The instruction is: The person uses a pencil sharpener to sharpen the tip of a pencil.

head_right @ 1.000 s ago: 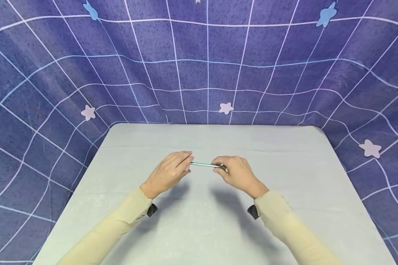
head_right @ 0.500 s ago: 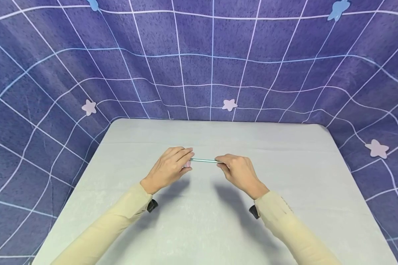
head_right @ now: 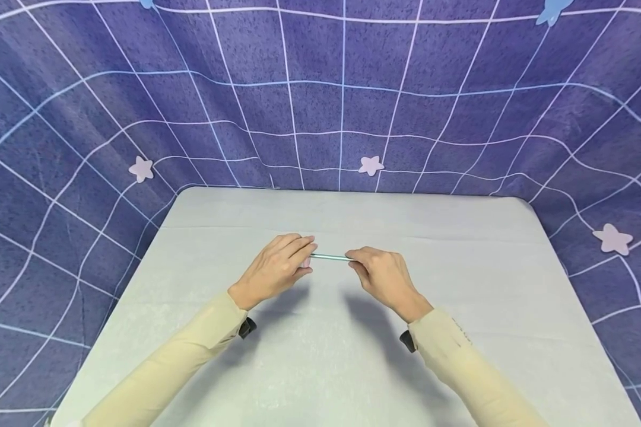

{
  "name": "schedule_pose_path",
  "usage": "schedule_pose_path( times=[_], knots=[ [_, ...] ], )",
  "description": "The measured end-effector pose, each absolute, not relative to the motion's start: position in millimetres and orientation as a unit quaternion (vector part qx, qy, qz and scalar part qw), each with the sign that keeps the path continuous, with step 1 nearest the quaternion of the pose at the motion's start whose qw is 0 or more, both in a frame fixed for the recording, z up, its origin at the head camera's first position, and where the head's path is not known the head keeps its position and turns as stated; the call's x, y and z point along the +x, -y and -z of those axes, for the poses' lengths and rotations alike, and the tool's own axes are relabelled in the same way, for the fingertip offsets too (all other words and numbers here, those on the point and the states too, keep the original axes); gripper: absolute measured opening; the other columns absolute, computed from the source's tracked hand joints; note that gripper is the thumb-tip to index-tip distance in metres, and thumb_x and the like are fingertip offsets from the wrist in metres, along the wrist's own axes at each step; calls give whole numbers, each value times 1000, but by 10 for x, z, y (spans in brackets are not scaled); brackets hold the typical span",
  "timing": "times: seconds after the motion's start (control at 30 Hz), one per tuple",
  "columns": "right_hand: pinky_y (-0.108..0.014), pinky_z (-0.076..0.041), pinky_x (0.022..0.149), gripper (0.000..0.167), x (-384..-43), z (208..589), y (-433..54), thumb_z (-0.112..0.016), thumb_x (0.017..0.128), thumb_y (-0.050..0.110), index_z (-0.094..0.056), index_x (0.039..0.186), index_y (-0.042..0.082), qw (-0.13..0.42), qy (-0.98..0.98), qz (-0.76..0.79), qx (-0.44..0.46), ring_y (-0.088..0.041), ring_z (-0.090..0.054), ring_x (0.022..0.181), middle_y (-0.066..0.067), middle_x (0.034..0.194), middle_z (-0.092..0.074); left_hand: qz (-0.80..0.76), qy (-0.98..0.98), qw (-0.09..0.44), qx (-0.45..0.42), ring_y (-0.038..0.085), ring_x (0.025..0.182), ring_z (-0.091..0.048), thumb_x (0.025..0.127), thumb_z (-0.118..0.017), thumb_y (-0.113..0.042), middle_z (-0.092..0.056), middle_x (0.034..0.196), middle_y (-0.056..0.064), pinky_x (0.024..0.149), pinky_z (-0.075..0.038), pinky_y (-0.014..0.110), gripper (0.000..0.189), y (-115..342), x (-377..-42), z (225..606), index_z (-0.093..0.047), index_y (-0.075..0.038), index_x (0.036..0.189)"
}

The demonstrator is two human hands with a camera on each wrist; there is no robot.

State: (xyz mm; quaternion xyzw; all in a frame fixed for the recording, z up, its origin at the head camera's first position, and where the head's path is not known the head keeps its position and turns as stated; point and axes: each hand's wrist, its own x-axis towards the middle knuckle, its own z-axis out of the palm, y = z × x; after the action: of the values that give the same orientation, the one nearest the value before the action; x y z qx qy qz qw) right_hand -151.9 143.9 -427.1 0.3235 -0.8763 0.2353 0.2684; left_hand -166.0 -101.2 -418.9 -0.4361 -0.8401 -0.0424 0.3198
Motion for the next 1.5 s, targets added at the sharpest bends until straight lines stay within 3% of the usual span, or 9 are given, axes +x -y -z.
schedule_pose_path(
  times=[0.27,0.43,0.6,0.77,0.97,1.2,1.5],
  knots=[
    [-30,-49,49,19,-1511,4317,-1512,-79,73,5,-73,90,11,285,878,-245,297,-13,-64,65,1,83,-70,60,854,316,-409,21,98,-60,69,-83,-28,-69,113,6,83,-48,30,48,1084,-1683,4206,-68,-7,109],
    [-28,-42,47,17,-1476,4344,-1597,-79,71,5,-74,86,11,282,898,-257,219,-13,-52,64,1,75,-59,151,871,286,-369,22,98,-60,69,-83,-28,-68,114,9,83,-49,32,50,1170,-1701,4279,-67,-3,111],
    [-26,-39,48,14,-1425,4378,-1697,-76,76,9,-75,90,8,210,931,-276,114,-12,-51,59,0,71,-60,275,876,246,-312,27,103,-61,68,-85,-16,-67,112,14,93,-50,35,54,1232,-1702,4397,-64,3,114],
    [-28,-41,49,16,-1397,4429,-1806,-70,80,10,-74,94,4,112,946,-301,47,-17,-58,61,-5,73,-66,328,882,219,-260,28,106,-61,68,-85,-12,-66,113,14,95,-50,38,56,1237,-1676,4483,-61,1,116],
    [-28,-42,51,18,-1384,4530,-1915,-64,82,12,-73,95,3,18,940,-340,-14,-12,-61,59,-9,79,-72,355,890,188,-217,30,104,-62,68,-84,-9,-65,112,16,93,-50,40,54,1226,-1645,4584,-60,0,116],
    [-28,-42,57,20,-1388,4747,-1989,-70,78,11,-72,93,-2,15,924,-377,-67,-9,-54,56,-11,74,-69,363,896,167,-193,31,105,-63,70,-83,-6,-64,112,16,92,-51,43,53,1225,-1647,4737,-59,-1,117],
    [-28,-43,52,25,-1394,4986,-2042,-70,80,19,-70,92,-3,-1,920,-371,-125,-13,-58,55,-14,76,-70,372,897,161,-174,31,105,-63,71,-82,-5,-64,113,16,91,-51,42,51,1246,-1672,4900,-58,0,117]
  ],
)
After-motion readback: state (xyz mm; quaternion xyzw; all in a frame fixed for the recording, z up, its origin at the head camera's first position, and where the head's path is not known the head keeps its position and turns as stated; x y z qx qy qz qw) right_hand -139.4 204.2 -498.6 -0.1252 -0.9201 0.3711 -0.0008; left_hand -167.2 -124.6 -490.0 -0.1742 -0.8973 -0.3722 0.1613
